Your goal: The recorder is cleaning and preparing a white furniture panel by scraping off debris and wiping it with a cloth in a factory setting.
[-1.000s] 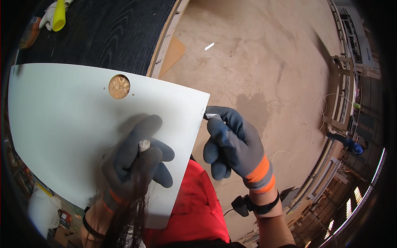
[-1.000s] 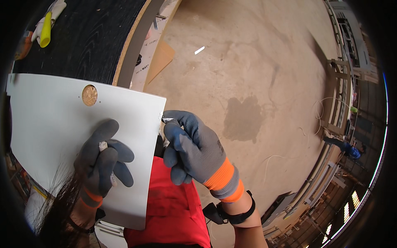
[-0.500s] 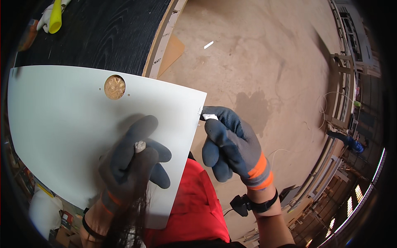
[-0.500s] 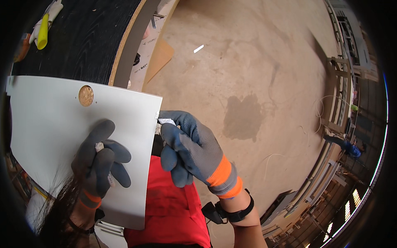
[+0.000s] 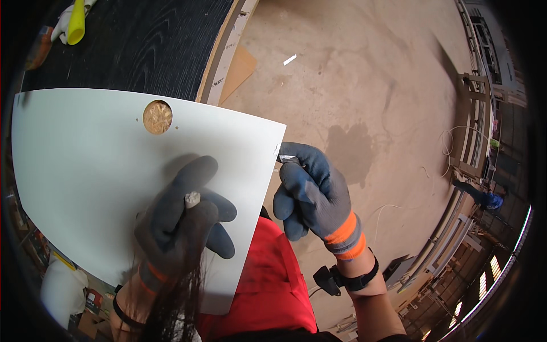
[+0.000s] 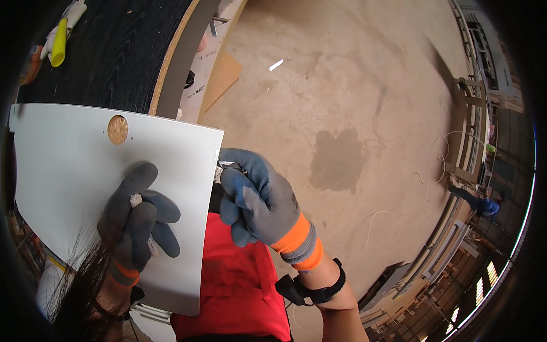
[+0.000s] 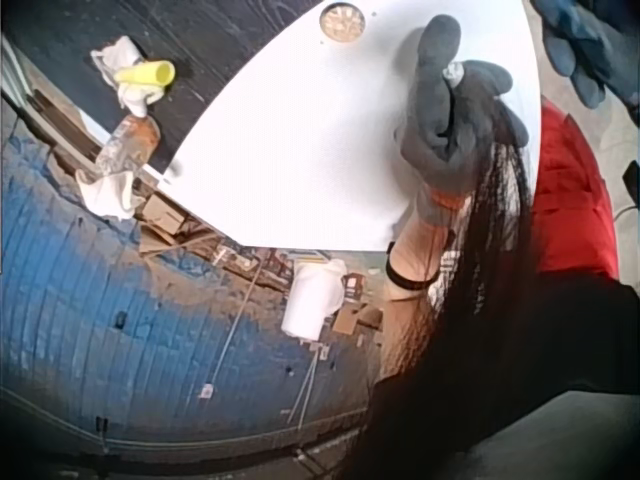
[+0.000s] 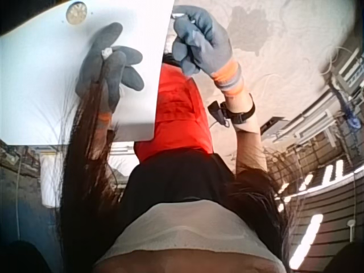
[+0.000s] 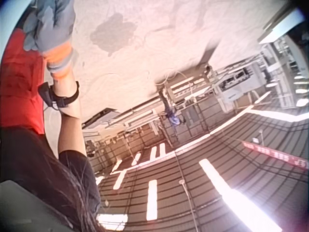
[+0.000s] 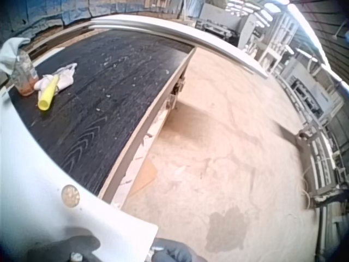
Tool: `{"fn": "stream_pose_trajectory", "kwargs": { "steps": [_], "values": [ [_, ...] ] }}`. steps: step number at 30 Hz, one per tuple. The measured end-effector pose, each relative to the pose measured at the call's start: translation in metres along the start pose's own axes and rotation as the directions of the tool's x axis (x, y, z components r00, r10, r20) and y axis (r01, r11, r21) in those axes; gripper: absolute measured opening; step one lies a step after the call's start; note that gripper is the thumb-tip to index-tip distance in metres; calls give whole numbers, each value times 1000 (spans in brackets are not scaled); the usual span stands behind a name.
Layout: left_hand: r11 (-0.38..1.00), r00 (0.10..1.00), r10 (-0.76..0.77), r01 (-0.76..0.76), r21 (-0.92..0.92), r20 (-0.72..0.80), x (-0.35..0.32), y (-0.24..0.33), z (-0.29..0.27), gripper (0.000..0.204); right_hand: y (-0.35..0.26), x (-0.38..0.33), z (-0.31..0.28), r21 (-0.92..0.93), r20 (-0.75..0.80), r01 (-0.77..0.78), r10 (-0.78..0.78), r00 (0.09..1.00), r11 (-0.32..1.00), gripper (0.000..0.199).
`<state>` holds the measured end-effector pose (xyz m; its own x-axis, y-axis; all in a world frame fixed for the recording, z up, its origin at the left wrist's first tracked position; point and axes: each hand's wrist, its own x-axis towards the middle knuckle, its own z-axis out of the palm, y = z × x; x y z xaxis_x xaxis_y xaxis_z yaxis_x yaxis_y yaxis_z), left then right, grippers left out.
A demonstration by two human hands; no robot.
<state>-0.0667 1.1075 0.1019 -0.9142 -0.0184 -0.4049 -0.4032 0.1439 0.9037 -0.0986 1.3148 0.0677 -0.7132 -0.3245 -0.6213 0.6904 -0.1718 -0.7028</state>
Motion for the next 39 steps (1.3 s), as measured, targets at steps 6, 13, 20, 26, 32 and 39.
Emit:
{"fn": "stream_pose_trajectory", "kwargs": {
  "steps": [6,13,20,26,32,39],
  "values": [
    [1000,1000,15,-15,5,-2,-1,0,0,40,1,0,-5,-258,19,110,-109,994,960,46],
    [1000,1000,31,-31,7,-7,0,0,1,40,-14,1,-3,-329,-9,15,-19,1000,944,42],
    [999,1000,-6,5,-41,-28,-1,0,2,40,-17,-1,-3,-348,17,24,-20,1000,937,40],
    [1000,1000,-21,21,0,-19,-1,3,2,40,-14,0,-6,-164,29,-81,87,996,983,40],
    [997,1000,-9,11,-78,26,0,2,-2,39,-12,-1,-4,3,31,-63,63,998,998,40],
    [998,1000,-30,30,-58,-2,0,-1,2,42,-39,-4,3,-65,26,-250,252,967,966,40]
  ]
}}
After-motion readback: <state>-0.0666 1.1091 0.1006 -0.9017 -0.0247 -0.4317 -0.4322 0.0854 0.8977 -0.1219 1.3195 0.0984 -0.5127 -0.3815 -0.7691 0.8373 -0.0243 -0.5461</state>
